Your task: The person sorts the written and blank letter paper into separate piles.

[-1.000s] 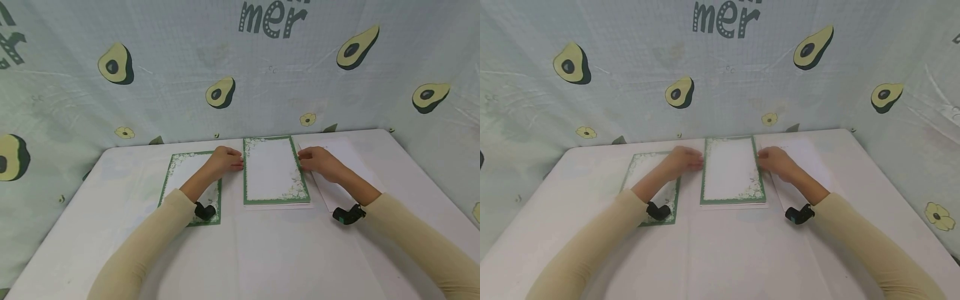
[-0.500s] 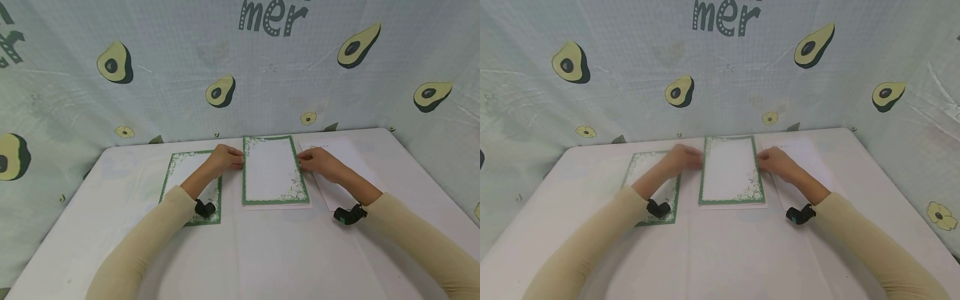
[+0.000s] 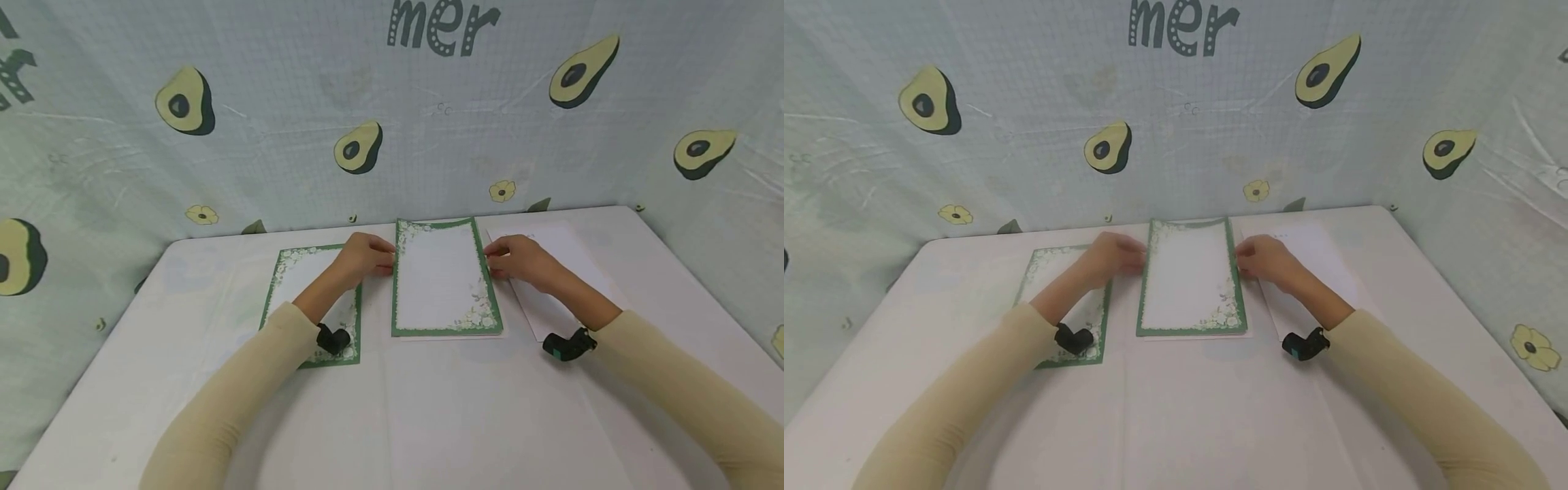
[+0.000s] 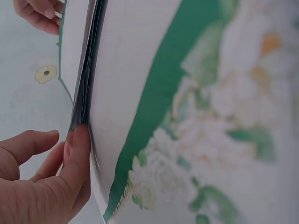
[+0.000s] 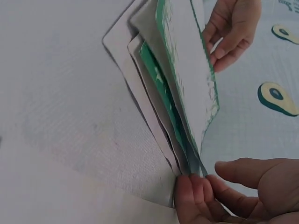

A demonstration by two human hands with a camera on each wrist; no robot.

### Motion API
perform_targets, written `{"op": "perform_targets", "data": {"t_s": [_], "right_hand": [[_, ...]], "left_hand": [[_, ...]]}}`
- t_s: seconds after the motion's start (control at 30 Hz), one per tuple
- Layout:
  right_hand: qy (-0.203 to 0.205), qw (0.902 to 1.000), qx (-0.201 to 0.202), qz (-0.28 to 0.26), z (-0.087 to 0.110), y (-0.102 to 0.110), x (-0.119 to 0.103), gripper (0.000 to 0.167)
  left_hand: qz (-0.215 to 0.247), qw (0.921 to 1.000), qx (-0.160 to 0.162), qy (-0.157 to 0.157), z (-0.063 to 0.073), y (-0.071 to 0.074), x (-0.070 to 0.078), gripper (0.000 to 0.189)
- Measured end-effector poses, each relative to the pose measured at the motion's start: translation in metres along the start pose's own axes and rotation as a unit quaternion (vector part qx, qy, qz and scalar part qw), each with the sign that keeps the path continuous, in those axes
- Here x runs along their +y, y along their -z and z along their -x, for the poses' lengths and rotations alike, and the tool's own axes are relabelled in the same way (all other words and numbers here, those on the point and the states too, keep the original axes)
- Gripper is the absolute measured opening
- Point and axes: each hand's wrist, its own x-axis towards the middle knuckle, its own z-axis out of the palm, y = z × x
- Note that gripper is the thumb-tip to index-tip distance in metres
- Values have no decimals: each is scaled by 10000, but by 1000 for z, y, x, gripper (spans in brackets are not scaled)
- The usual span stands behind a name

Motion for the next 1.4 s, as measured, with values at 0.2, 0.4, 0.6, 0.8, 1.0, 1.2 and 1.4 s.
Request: {"op": "perform_targets", "data": {"t_s": [0.2, 0.4, 0.6, 0.8, 1.0, 1.2, 1.4], "right_hand": [[124, 9996, 58, 244, -11, 3, 2, 28], [279, 9989, 37, 379, -18, 8, 4, 25], [190, 9974, 260, 646, -17, 10, 1, 26], [9, 9953, 163, 958, -10, 9, -4, 27], [-63, 9959, -12, 907, -5, 8, -10, 30], [-226, 9987, -157, 425, -2, 6, -10, 36], [-441, 9988, -225, 28, -1, 4, -8, 39]], "left_hand": [[-71, 9999, 99, 45, -1, 2, 1, 22], [135, 9998, 20, 176, -4, 6, 0, 19], [244, 9992, -55, 297, -5, 5, 2, 21], [-32, 9997, -27, 258, -4, 3, 4, 19], [-219, 9996, 87, 185, -5, 0, 4, 21], [-348, 9993, 96, 126, -3, -1, 5, 23], [-420, 9990, 124, 128, -6, -3, 5, 21]]}}
